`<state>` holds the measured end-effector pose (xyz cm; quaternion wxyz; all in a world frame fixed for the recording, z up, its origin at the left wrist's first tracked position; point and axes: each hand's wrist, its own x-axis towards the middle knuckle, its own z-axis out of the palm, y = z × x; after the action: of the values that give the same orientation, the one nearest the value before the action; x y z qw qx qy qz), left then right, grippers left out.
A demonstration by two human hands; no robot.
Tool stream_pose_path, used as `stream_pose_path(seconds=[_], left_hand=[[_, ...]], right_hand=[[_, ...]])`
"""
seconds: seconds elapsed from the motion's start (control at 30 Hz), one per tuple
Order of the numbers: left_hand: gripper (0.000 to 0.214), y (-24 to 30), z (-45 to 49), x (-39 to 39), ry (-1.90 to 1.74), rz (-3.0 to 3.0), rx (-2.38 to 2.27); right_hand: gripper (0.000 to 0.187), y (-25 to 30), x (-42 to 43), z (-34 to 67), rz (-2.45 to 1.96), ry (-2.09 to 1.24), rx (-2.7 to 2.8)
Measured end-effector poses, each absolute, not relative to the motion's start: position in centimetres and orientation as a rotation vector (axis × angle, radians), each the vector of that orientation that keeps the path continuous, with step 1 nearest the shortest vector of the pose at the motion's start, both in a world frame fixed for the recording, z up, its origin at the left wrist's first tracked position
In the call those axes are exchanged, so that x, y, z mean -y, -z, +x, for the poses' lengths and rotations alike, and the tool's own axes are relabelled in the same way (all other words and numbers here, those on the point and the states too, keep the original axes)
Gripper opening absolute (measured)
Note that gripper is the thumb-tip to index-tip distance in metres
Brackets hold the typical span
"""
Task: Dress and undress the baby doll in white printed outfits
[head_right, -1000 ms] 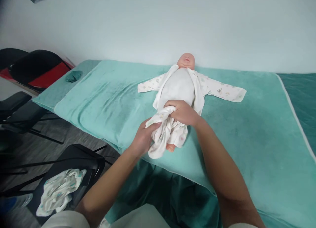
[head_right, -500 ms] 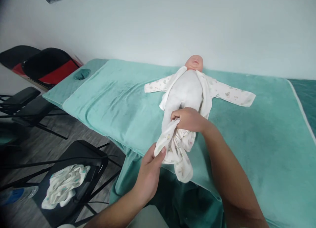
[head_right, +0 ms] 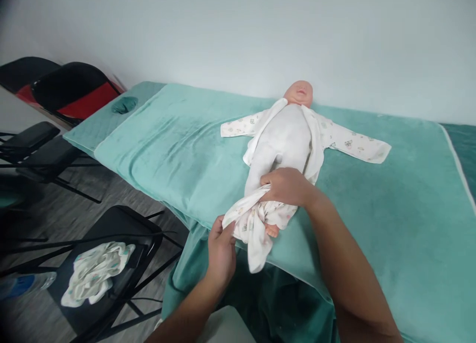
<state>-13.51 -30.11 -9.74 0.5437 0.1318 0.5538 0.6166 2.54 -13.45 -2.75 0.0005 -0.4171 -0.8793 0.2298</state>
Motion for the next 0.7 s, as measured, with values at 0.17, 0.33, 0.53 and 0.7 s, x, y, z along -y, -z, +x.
stream_pose_path(seconds=[0.17,0.33,0.53,0.7], left_hand=[[0.009,9.2,-15.3,27.7,-1.184,0.695,-1.442],[0.013,8.5,-15.5,27.0,-1.063,0.911,-1.509],[0.013,8.9,-15.6,25.0,-1.165,0.976,-1.481],[0.010,9.7,-16.2,22.2,-1.314,1.117,-1.458]], right_hand=[[0.031,2.6,13.7,2.4,-1.352,-0.768,2.748],[0.022,2.7,13.6,2.5,-1.303,-0.779,2.741],[0.022,2.7,13.1,3.1,-1.225,-0.973,2.610],[0.042,2.3,13.0,3.4,-1.245,-1.120,2.524]])
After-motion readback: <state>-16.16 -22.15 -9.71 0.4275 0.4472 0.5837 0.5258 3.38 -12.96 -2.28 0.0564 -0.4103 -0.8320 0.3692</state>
